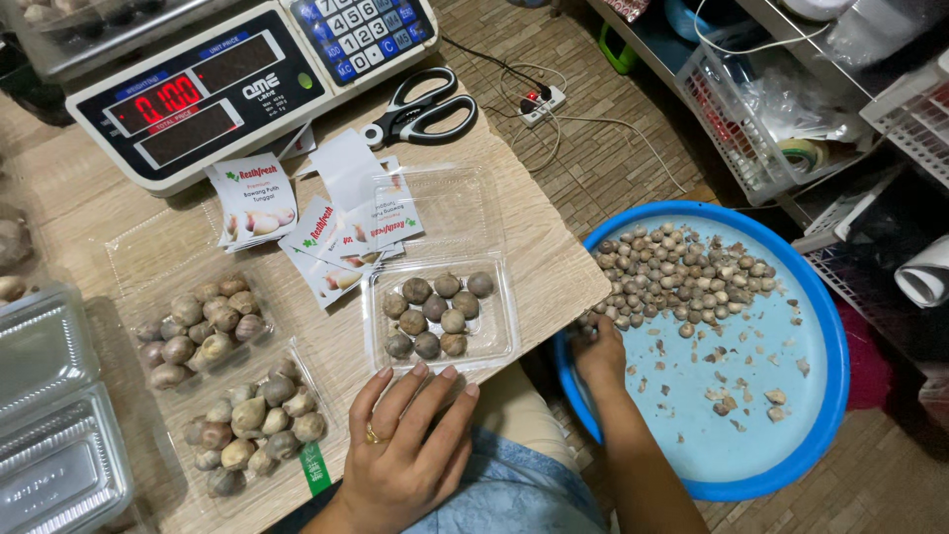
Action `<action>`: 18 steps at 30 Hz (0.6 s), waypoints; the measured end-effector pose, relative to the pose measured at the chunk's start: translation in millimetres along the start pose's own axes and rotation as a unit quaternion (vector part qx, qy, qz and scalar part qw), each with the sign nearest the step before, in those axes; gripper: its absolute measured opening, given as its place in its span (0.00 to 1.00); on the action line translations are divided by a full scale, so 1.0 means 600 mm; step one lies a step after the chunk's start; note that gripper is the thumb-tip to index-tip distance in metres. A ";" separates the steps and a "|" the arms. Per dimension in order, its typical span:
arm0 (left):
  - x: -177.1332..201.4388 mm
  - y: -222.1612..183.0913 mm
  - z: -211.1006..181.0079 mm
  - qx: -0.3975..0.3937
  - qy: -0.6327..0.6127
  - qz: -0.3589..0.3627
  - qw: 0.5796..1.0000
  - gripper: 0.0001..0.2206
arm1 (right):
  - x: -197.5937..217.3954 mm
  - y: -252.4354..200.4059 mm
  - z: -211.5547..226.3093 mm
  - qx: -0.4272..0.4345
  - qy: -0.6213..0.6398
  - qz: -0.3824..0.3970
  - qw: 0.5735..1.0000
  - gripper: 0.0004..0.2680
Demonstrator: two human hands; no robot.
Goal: The person sorts, weighs, and packs whole garlic bulbs into plastic containers by hand and using a digital scale.
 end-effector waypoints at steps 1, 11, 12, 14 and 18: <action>0.000 0.000 0.001 0.000 0.000 0.000 1.000 0.15 | 0.001 0.001 -0.002 -0.001 0.000 0.000 1.000 0.15; 0.002 0.003 0.002 -0.010 0.003 0.000 1.000 0.15 | 0.011 -0.003 -0.050 -0.020 0.172 -0.007 0.985 0.12; 0.002 0.002 0.001 -0.009 0.001 -0.002 1.000 0.15 | 0.008 -0.009 -0.064 -0.065 0.330 0.003 0.942 0.09; 0.002 0.001 0.003 -0.008 0.000 0.001 1.000 0.15 | 0.043 -0.028 -0.057 -0.139 0.395 0.037 0.907 0.09; -0.001 -0.002 0.003 -0.009 -0.002 0.010 1.000 0.16 | 0.054 -0.029 -0.102 -0.172 0.586 0.186 0.770 0.09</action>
Point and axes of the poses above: each hand's wrist, its own y-axis towards the middle knuckle, its own x-axis out of the back of the hand, z = x × y, the point moved 4 cm from there along y, towards the middle knuckle, and after that the axes turned 10 degrees about -y, right-handed, at the moved point
